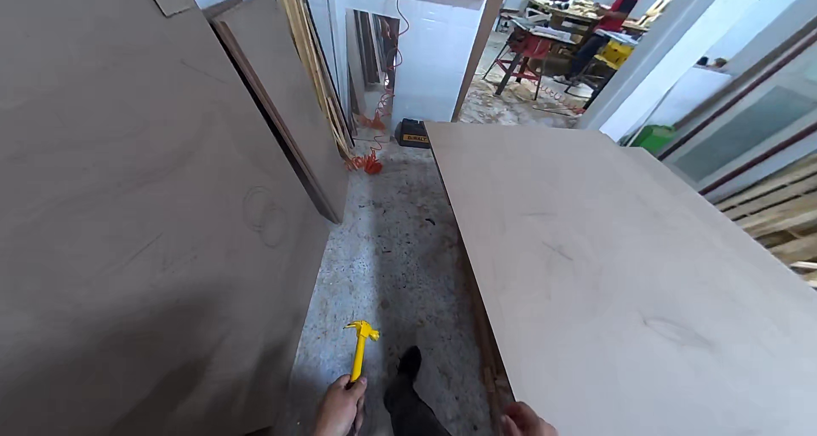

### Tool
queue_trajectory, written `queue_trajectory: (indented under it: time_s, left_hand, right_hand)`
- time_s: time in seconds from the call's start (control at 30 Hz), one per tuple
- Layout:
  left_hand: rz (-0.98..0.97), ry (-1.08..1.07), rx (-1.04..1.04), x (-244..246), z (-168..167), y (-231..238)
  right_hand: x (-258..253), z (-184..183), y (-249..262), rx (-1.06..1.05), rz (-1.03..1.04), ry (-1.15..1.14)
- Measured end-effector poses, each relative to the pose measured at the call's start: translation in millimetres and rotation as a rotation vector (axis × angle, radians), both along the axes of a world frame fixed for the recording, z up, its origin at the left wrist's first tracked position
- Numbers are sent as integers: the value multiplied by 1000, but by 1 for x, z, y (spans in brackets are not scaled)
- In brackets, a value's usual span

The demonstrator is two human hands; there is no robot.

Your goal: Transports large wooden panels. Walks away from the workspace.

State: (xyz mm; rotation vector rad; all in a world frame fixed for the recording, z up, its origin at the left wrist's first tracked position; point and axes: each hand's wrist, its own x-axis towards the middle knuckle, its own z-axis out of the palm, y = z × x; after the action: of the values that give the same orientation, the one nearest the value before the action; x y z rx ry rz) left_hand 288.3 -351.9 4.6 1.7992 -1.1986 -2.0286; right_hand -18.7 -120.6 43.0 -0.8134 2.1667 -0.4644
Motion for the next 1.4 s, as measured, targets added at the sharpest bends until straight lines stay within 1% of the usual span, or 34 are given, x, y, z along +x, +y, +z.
queue_trajectory:
  time_s: [0.07, 0.13, 0.23, 0.27, 0.33, 0.4, 0.5, 0.57, 0.63, 0.67, 0.7, 0.8, 0.83, 0.87, 0.93, 0.97, 1.0, 1.07, 1.1, 1.13, 1.2, 1.23, 1.27, 1.37, 1.4]
  left_hand:
    - [41, 28, 34, -41, -7, -41]
    - [54, 39, 54, -89, -8, -87]
    - [0, 82, 76, -160, -1, -152]
    - [-4, 123, 81, -184, 3, -176]
    - [15, 208, 95, -225, 10, -217]
    - [92, 277, 81, -265, 15, -255]
    - [225, 297, 52, -329, 13, -300]
    - [206, 288, 63, -370, 3, -315]
    - [74, 301, 105, -398, -8, -327]
    - [42, 309, 132, -404, -11, -332]
    - [66, 316, 150, -405, -12, -339]
    - [257, 284, 126, -412, -13, -380]
    - [262, 272, 103, -417, -14, -392]
    - [200, 274, 79, -423, -14, -402]
    - [11, 284, 60, -436, -13, -420]
    - [-7, 288, 58, -441, -13, -429]
    - [42, 298, 58, -446, -13, -440]
    - [218, 307, 42, -454, -12, -458]
    - [265, 292, 28, -459, -12, -464]
    - [237, 270, 21, -462, -11, -467]
    - [28, 245, 43, -462, -9, -474]
    - [-19, 245, 54, -459, -8, -482]
    - [17, 251, 52, -456, -8, -491]
    - [349, 249, 29, -459, -16, -516]
    - [352, 239, 33, -462, -17, -518]
  right_hand:
    - [-38, -14, -55, -71, 11, 202]
    - [-81, -30, -123, -140, 39, 393]
    - [-131, -60, -233, -142, 177, 562]
    - [-148, -65, -273, -122, 236, 591]
    - [-177, -71, -337, -40, 309, 602]
    - [-210, -75, -386, -11, 283, 595]
    - [-256, -85, -436, -24, 204, 639]
    - [-276, -93, -451, -43, 189, 693]
    - [-283, -101, -458, -82, 176, 779]
    - [-283, -104, -457, -99, 175, 810]
    - [-283, -105, -457, -112, 176, 827]
    - [-284, -104, -462, -132, 167, 835]
    - [-283, -105, -462, -132, 165, 837]
    - [-282, -105, -462, -124, 167, 840]
    - [-282, -105, -462, -118, 169, 849]
    - [-282, -105, -462, -127, 172, 857]
    - [-283, -104, -462, -136, 174, 866]
    - [-285, -104, -462, -145, 174, 875]
    - [-286, -105, -463, -153, 172, 878]
    - [-285, -105, -463, -156, 169, 880]
    - [-284, -106, -462, -151, 170, 879]
    - [-285, -107, -464, -150, 174, 880]
    - [-286, -107, -463, -146, 177, 882]
    - [-288, -108, -462, -149, 179, 893]
    - [-287, -108, -461, -146, 179, 893]
